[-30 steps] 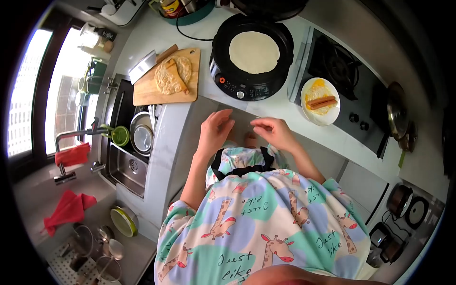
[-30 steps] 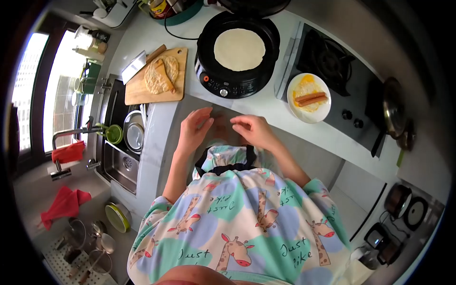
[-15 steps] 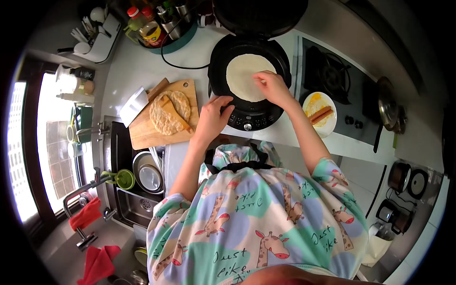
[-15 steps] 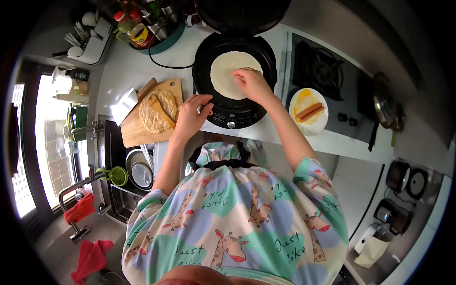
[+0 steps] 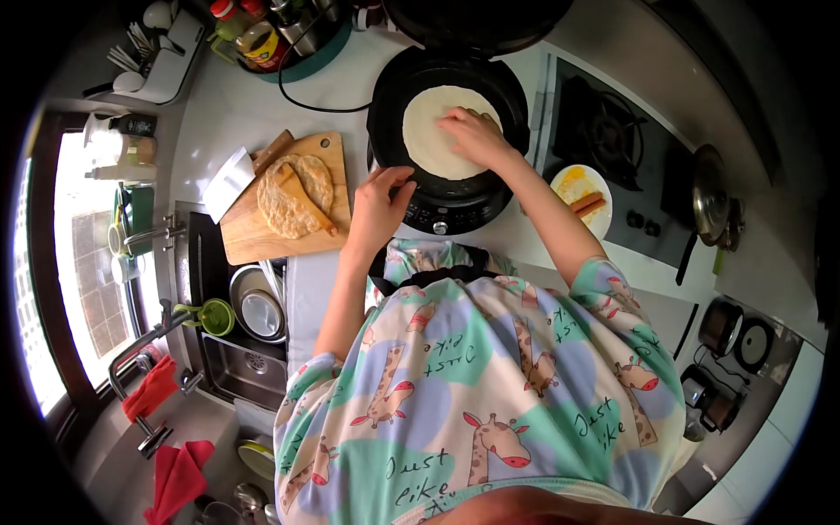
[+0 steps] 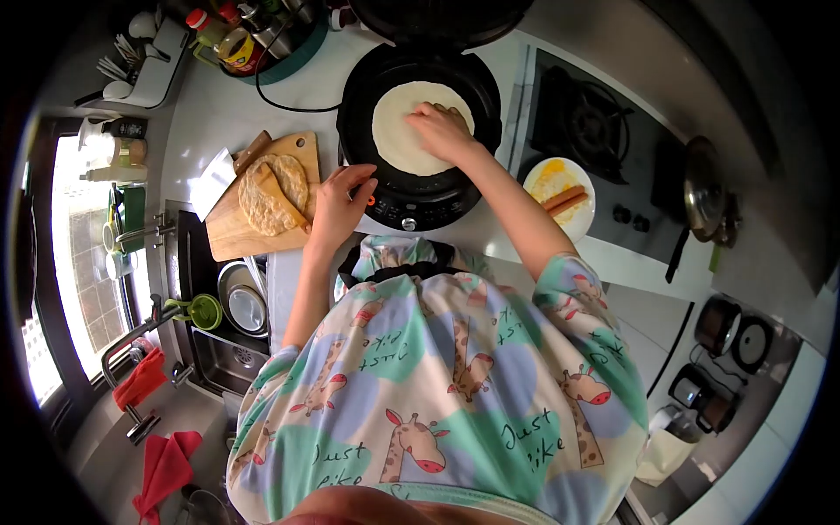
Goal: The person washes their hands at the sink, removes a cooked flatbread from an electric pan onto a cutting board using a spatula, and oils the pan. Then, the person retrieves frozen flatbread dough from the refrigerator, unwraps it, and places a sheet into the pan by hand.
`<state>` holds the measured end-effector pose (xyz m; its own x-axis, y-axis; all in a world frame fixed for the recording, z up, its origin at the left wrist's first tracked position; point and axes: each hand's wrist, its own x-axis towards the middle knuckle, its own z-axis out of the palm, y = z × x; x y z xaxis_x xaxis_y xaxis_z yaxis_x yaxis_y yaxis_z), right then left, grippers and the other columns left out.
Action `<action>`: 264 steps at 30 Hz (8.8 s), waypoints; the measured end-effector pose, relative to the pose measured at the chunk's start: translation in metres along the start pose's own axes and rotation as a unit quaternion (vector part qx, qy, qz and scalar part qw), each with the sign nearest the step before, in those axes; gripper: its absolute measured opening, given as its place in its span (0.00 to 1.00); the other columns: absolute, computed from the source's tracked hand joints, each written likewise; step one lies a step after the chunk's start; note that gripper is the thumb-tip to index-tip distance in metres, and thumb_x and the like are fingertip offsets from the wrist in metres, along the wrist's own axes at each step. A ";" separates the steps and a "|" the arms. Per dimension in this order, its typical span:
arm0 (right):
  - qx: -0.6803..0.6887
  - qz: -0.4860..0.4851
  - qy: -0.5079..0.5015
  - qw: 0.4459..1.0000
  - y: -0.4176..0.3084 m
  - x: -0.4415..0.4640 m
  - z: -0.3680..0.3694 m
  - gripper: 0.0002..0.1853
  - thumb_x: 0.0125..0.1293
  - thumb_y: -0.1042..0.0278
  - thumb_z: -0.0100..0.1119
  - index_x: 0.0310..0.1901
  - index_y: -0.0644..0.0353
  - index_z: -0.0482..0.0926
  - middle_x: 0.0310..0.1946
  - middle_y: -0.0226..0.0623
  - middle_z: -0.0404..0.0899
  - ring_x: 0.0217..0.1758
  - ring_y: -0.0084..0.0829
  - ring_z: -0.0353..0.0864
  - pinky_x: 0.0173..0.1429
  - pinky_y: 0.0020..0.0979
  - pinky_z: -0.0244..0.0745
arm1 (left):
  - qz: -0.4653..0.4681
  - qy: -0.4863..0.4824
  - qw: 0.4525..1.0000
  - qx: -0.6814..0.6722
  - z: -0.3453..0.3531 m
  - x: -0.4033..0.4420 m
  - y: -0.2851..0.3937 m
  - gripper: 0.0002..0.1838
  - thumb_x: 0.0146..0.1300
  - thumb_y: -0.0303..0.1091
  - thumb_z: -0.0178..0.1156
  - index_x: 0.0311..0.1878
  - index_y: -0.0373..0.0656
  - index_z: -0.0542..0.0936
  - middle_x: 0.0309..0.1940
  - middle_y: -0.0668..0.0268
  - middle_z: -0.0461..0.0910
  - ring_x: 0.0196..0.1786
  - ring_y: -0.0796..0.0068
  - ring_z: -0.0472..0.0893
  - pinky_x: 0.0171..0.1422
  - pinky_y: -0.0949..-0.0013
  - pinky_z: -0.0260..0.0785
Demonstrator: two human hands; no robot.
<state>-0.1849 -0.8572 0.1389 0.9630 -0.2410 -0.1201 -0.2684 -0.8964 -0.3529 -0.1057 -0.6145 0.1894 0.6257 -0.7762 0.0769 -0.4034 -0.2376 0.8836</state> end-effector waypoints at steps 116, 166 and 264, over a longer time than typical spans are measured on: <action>-0.122 0.084 0.010 0.989 0.023 -0.016 -0.005 0.22 0.57 0.54 0.71 0.44 0.65 0.81 0.45 0.49 0.78 0.47 0.47 0.84 0.46 0.42 0.84 | 0.111 -0.236 0.899 0.353 0.122 0.138 -0.033 0.26 0.62 0.22 0.54 0.66 0.39 0.74 0.70 0.56 0.70 0.71 0.55 0.71 0.73 0.62 0.66; -0.017 -0.015 0.039 0.999 0.002 -0.035 0.000 0.16 0.62 0.77 0.54 0.52 0.59 0.78 0.55 0.40 0.78 0.59 0.42 0.80 0.58 0.42 0.80 | 0.049 -0.122 0.909 0.396 0.082 0.071 -0.031 0.25 0.61 0.37 0.65 0.60 0.37 0.77 0.62 0.58 0.76 0.66 0.58 0.75 0.71 0.55 0.66; 0.502 0.140 0.235 0.821 -0.044 -0.090 -0.012 0.19 0.78 0.62 0.53 0.63 0.65 0.75 0.57 0.47 0.82 0.60 0.34 0.83 0.62 0.31 0.76 | -0.077 -0.080 0.975 -0.191 0.063 -0.015 0.078 0.20 0.67 0.29 0.65 0.62 0.39 0.78 0.20 0.75 0.70 0.22 0.88 0.66 0.27 0.78 0.61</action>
<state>-0.2592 -0.8003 0.1767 0.6996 -0.7134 -0.0400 -0.1382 -0.0802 -0.9872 -0.1891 -0.6580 0.2279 0.5346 -0.8370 -0.1169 -0.0151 -0.1478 0.9889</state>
